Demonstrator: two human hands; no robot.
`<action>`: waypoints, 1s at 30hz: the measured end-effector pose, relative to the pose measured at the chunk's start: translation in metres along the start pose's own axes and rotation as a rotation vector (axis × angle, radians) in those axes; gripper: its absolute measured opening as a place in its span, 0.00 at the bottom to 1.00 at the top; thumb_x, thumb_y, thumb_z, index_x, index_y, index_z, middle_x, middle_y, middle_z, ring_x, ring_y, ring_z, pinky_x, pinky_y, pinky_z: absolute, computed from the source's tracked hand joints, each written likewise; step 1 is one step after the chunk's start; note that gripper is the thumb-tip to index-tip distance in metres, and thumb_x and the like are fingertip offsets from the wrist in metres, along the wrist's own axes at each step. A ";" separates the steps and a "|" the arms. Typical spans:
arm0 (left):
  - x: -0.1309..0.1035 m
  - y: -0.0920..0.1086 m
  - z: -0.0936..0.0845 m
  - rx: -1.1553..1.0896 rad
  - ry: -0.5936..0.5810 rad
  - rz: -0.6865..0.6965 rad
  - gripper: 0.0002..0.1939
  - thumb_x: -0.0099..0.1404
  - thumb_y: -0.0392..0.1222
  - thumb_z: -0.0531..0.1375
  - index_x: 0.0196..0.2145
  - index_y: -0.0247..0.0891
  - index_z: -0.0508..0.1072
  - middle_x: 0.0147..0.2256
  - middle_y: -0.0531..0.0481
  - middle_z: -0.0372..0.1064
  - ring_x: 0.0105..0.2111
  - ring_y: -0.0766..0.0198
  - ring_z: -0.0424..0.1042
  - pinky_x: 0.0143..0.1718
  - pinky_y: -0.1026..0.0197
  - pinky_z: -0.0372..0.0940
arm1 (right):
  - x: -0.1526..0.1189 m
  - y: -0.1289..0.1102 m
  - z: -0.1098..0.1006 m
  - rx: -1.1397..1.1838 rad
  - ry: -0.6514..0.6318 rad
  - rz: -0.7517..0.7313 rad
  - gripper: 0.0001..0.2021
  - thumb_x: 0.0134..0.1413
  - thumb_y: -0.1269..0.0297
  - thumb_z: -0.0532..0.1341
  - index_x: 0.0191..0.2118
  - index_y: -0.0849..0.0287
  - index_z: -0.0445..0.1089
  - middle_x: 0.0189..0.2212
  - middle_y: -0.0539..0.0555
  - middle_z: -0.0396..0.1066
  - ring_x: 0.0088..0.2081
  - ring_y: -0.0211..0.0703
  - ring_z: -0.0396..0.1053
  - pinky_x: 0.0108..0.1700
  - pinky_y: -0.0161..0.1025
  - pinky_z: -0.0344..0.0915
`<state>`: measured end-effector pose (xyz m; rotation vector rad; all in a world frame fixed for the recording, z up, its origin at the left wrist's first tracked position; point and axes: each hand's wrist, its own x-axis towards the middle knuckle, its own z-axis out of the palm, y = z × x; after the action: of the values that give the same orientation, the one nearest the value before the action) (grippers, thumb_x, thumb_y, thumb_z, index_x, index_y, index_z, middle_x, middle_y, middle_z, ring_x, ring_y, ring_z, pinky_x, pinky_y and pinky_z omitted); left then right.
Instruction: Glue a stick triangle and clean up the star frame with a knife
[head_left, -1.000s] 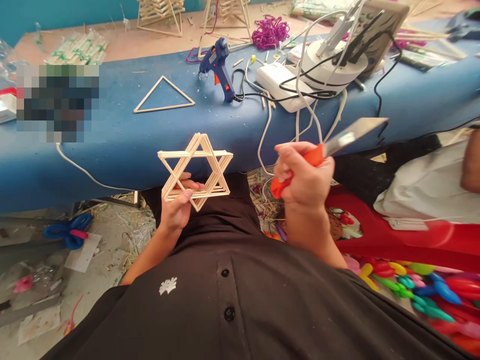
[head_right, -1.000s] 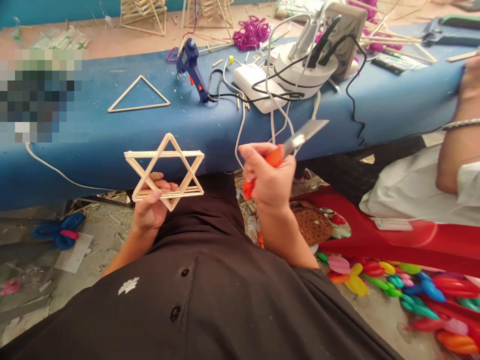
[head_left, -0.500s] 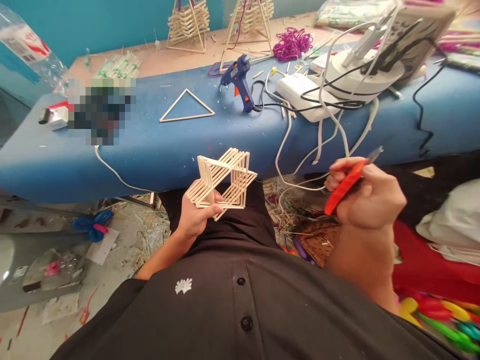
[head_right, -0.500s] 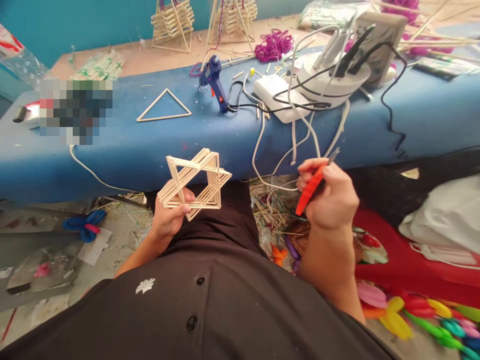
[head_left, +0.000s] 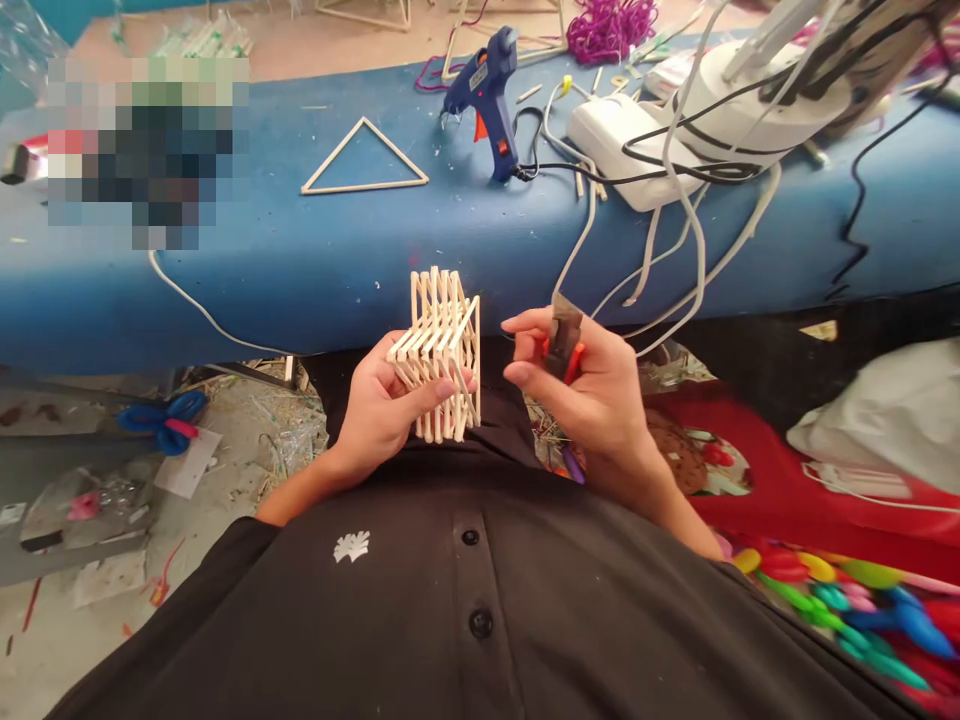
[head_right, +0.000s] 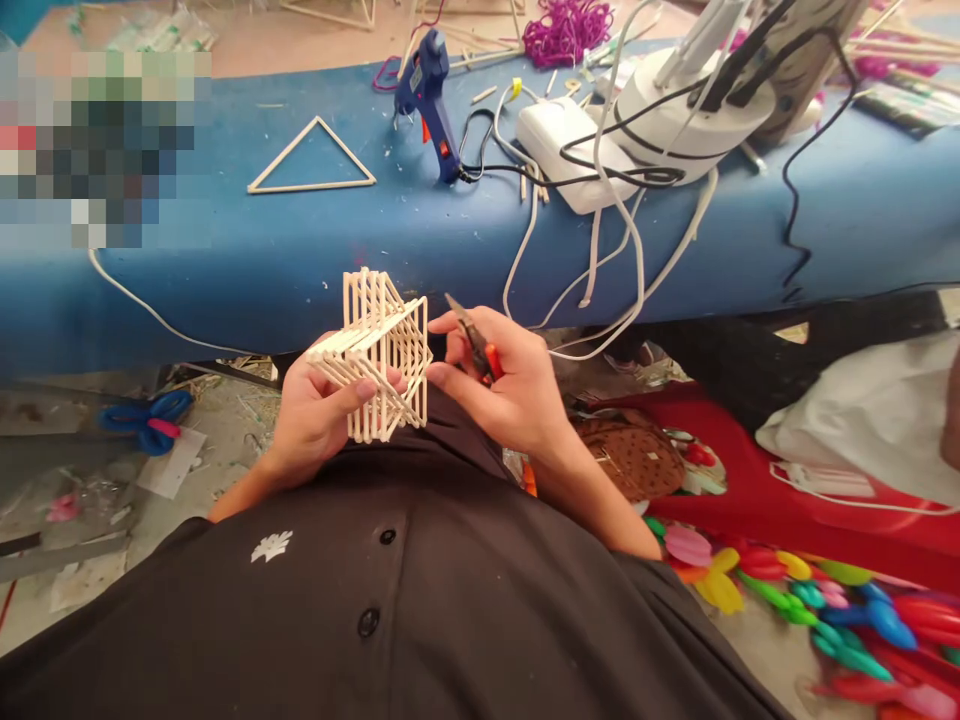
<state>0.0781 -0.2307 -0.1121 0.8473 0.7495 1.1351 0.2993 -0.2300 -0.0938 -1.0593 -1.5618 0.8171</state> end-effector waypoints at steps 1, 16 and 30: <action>0.000 0.000 0.000 -0.003 -0.009 -0.003 0.27 0.60 0.46 0.81 0.50 0.40 0.74 0.39 0.47 0.87 0.37 0.52 0.88 0.44 0.51 0.83 | 0.002 -0.004 0.005 0.008 -0.045 -0.024 0.17 0.58 0.57 0.78 0.51 0.52 0.81 0.32 0.45 0.72 0.26 0.32 0.62 0.29 0.35 0.60; -0.003 0.021 -0.004 0.044 -0.158 -0.037 0.22 0.64 0.49 0.78 0.52 0.39 0.84 0.50 0.40 0.85 0.53 0.42 0.85 0.54 0.46 0.81 | 0.016 -0.023 0.030 -0.064 0.002 -0.214 0.13 0.63 0.55 0.74 0.30 0.54 0.79 0.27 0.49 0.73 0.28 0.37 0.68 0.31 0.40 0.64; 0.004 0.024 -0.033 0.109 -0.106 0.167 0.27 0.63 0.60 0.76 0.52 0.38 0.86 0.47 0.35 0.87 0.48 0.40 0.87 0.33 0.55 0.82 | 0.022 -0.022 0.034 0.191 0.119 0.063 0.11 0.52 0.55 0.80 0.30 0.55 0.83 0.21 0.47 0.75 0.21 0.34 0.65 0.24 0.36 0.61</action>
<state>0.0399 -0.2160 -0.1078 1.0697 0.6674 1.1949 0.2593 -0.2180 -0.0737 -1.0037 -1.3286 0.9105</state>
